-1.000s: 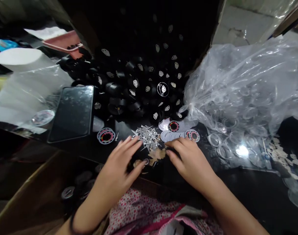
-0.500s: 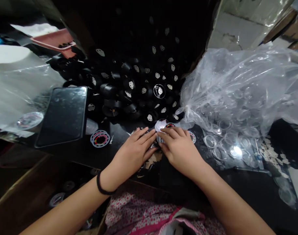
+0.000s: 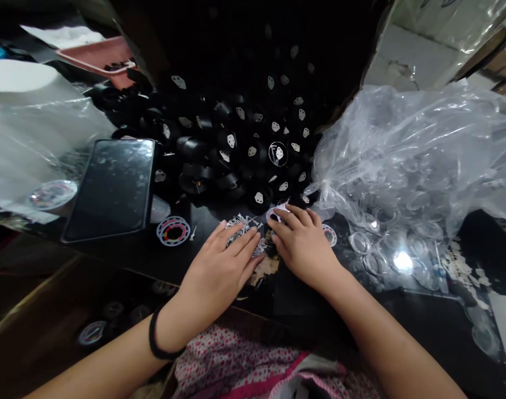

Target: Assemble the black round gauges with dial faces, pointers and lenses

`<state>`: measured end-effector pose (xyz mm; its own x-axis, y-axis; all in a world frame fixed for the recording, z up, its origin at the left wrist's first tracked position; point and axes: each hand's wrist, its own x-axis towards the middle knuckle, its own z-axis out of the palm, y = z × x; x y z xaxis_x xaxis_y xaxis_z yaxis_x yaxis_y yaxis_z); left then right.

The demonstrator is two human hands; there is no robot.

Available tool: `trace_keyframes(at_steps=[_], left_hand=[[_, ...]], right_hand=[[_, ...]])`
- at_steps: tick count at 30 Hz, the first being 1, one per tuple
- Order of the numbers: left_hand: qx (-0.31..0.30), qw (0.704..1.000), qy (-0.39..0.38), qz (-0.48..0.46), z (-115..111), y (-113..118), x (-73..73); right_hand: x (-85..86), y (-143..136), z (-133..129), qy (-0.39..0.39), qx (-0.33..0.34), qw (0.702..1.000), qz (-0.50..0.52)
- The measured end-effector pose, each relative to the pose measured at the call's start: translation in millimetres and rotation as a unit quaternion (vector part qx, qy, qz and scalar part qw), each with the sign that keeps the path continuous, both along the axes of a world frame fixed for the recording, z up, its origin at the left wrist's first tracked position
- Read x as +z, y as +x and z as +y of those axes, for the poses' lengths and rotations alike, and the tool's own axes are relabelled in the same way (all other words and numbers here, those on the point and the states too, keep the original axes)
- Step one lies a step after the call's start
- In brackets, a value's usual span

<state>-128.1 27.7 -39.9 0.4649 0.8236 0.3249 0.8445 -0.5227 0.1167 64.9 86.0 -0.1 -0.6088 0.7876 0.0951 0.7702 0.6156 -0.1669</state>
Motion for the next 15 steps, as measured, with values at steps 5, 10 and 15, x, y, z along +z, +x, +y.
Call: trace_keyframes(at_steps=[5,10,15], left_hand=[[0.039,0.996,-0.005,-0.080,4,-15,-3.4],[0.084,0.988,-0.032,-0.126,18,-26,-11.4],[0.064,0.987,-0.050,-0.136,12,-25,-17.2]], right_hand=[[-2.0,-10,1,-0.009,0.034,0.999,-0.015],[0.6,-26,3,-0.016,0.015,0.999,-0.035],[7.8,-29,9,-0.015,0.028,0.999,-0.001]])
